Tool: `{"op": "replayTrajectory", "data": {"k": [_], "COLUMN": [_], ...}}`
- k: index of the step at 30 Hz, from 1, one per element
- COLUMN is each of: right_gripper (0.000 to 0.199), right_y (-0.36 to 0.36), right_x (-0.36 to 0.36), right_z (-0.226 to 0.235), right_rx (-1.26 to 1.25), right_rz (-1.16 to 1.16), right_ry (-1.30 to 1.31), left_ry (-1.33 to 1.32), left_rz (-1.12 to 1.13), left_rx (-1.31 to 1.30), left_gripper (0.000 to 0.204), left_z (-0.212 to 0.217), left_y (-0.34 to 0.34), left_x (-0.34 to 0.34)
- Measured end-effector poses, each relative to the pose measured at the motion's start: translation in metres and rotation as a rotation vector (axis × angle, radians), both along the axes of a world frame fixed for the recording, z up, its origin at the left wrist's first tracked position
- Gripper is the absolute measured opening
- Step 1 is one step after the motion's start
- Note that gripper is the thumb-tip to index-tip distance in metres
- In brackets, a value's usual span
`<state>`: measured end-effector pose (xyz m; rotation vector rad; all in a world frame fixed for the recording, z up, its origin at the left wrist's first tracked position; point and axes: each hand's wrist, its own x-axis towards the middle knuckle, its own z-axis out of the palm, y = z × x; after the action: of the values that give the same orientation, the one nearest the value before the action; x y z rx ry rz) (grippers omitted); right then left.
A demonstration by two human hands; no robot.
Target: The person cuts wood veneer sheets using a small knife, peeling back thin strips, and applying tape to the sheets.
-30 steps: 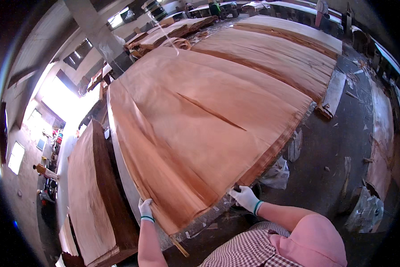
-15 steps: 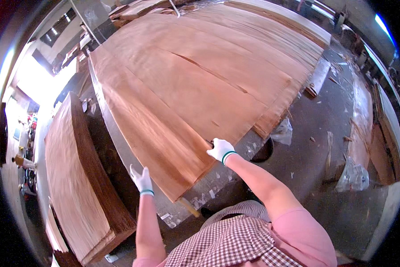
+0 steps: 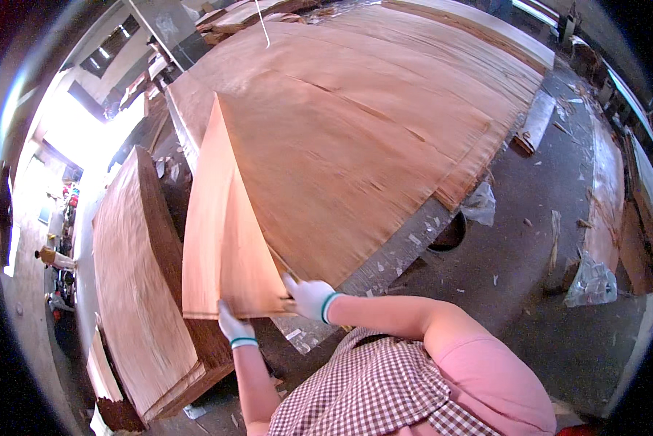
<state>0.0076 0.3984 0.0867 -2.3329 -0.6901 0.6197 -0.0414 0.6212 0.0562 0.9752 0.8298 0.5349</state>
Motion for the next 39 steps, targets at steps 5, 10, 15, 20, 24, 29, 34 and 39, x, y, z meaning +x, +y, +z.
{"op": "replayTrajectory", "data": {"k": [5, 10, 15, 20, 24, 29, 34, 39], "right_gripper": [0.073, 0.073, 0.067, 0.043, 0.016, 0.017, 0.019, 0.021], "right_y": [-0.012, -0.026, -0.036, -0.086, -0.106, -0.148, -0.185, -0.21], "right_x": [-0.024, -0.01, -0.01, 0.017, 0.022, 0.026, 0.034, 0.051], "right_z": [-0.043, -0.062, -0.061, -0.08, -0.04, -0.045, -0.033, -0.023], "right_rx": [-0.182, -0.147, 0.008, 0.167, 0.562, 0.481, 0.216, 0.068], "right_rz": [0.18, 0.124, 0.029, -0.236, -0.423, -0.416, -0.512, -0.578], "right_ry": [-0.089, -0.109, -0.095, 0.01, 0.364, 0.069, -0.274, -0.387], "left_ry": [0.016, 0.02, -0.079, -0.148, -0.08, 0.091, -0.142, -0.106], "left_rz": [-0.025, 0.19, 0.437, -0.043, -0.235, 0.086, 0.166, 0.285], "left_rx": [-0.197, -0.467, -0.613, -0.787, -0.668, -0.574, -0.335, -0.161], "left_gripper": [0.047, 0.041, 0.042, 0.042, 0.033, 0.02, 0.016, 0.017], "left_z": [-0.055, -0.114, -0.138, -0.065, -0.081, -0.112, -0.102, -0.082], "left_y": [0.06, 0.053, 0.037, -0.059, -0.097, -0.086, -0.027, 0.097], "left_x": [-0.063, -0.096, -0.114, -0.097, -0.087, -0.063, -0.072, -0.094]}}
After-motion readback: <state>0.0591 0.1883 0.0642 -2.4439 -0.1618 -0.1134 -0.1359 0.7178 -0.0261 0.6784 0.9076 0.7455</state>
